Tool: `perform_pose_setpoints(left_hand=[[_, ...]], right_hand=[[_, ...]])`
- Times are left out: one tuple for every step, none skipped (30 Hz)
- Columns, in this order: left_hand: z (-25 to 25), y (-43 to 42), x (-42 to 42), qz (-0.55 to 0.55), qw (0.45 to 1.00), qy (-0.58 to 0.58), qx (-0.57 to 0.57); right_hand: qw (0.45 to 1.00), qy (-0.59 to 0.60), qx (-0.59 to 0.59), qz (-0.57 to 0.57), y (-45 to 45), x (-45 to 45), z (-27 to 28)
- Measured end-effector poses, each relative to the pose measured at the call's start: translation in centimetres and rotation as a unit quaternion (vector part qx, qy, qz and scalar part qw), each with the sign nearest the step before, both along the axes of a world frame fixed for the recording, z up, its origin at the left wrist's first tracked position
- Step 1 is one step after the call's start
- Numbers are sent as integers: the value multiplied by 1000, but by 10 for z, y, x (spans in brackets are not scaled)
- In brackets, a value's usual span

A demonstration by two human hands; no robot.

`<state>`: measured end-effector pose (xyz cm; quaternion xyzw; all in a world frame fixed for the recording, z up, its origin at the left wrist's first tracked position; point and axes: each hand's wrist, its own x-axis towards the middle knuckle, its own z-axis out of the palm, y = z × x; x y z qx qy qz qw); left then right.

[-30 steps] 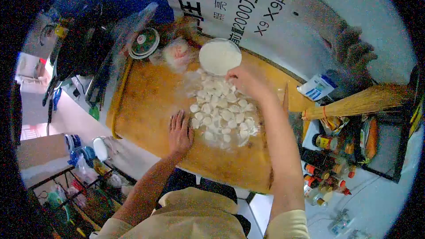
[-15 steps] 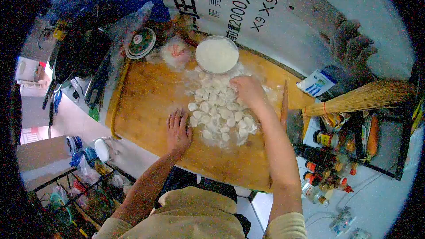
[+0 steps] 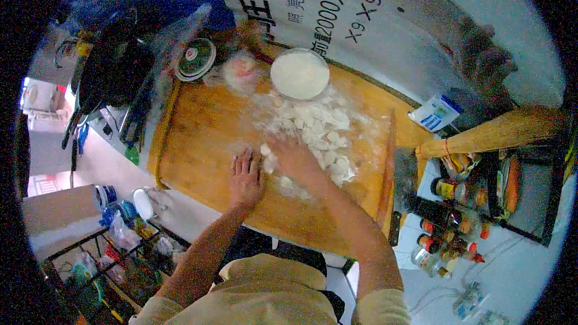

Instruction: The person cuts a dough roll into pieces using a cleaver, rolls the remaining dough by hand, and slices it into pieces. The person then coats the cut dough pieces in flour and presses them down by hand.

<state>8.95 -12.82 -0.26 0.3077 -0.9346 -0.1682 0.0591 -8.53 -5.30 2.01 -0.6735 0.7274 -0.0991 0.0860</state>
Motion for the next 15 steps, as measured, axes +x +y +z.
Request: perform_pose_setpoints(left_hand=[[0,0,0,6,1000,1,0],[0,1,-1,9,1000,7,-12],[0,2,-1,10,1000,14,-23],[-1,1,-1,14,1000,15,-23],[-3,1,-1,13,999,23,-28],[-4,2,0,11,999,31,-33],[-3,2,-1,11,999,31,-33],[-3,2,-2,13,999,38,-29],[-1,3,-2,14,999,44,-26],[0,3,-3,10,999,44,-27],[2,3,-3,11,999,45,-25],[4,3,-3,11,999,46,-22],[3,3,-3,6,999,45,-24],[0,2,-4,7,998,47,-29],[-2,2,-4,9,998,50,-32]], right_hand=[[1000,1,0,6,14,6,-4],[999,-22,20,37,33,5,-11],[996,-45,41,67,47,1,-15],[996,-44,41,70,54,-5,-9],[995,-29,90,28,63,-13,-3],[990,-14,139,-17,69,-18,2],[990,-13,139,-18,70,-28,1],[993,-65,44,-84,66,-42,-3],[981,-116,-53,-150,60,-53,-7],[980,-116,-54,-153,49,-58,-10],[977,-94,-54,-184,33,-59,-15],[972,-73,-52,-216,23,-55,-18],[971,-75,-54,-220,19,-45,-16],[980,-46,-48,-188,17,-34,-14],[987,-18,-40,-155,19,-25,-11]])
